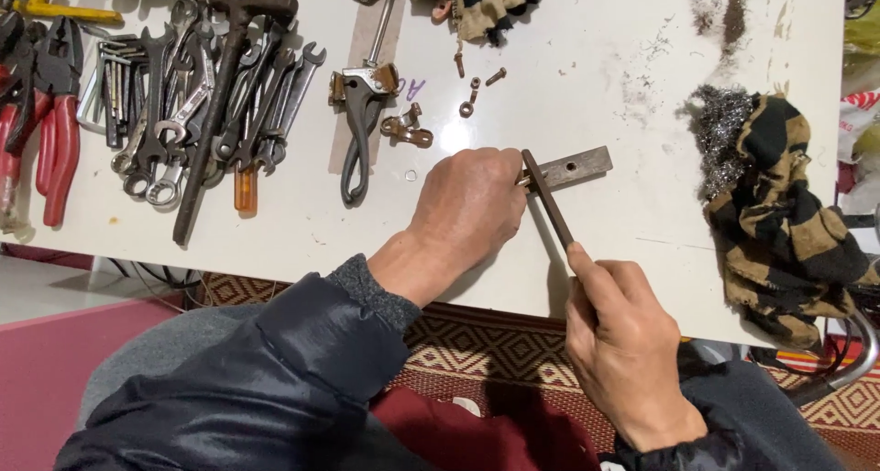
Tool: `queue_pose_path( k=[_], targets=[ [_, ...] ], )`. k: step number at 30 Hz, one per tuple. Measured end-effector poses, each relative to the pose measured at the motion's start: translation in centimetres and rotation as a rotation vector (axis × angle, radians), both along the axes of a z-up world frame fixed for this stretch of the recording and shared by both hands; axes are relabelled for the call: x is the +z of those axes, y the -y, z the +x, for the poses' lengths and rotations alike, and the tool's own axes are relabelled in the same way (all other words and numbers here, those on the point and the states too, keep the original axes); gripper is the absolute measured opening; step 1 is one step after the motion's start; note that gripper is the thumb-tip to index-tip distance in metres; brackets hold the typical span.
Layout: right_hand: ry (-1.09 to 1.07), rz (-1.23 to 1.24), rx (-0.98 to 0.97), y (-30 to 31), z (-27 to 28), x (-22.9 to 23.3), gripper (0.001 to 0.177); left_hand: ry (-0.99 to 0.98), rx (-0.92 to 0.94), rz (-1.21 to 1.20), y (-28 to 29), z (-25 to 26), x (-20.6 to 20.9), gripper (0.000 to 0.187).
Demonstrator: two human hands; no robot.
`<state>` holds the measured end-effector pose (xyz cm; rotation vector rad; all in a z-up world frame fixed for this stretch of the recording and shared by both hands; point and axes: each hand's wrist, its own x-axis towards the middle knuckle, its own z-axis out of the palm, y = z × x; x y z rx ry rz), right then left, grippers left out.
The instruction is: The person cleans a small metal bolt with a steel wool pad, then uses a metal file to scrape a rectangular metal bar. They briefly reach into a red bucket to retrieve an item before returning to file the bar on the table.
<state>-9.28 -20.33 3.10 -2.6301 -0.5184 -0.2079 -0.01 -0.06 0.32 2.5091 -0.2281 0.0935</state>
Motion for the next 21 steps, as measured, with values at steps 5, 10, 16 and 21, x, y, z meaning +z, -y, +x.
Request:
queue_pose_path(
  k=[5,10,16,21],
  targets=[
    [0.03,0.054,0.014,-0.4,-1.1,0.4,0.039,0.025,0.007,0.001,-0.1,-0.1,-0.1,0.029],
    [0.057,0.017,0.039,-0.2,-0.2,0.0,0.035,0.004,0.006,0.0,0.0,-0.1,-0.2,0.024],
    [0.055,0.011,0.013,-0.4,-0.8,0.4,0.037,0.013,0.005,-0.017,-0.1,0.0,0.1,0.026],
    [0.01,-0.007,0.029,-0.9,0.0,1.4,0.032,-0.012,0.011,-0.012,0.0,0.0,0.3,0.024]
  ],
)
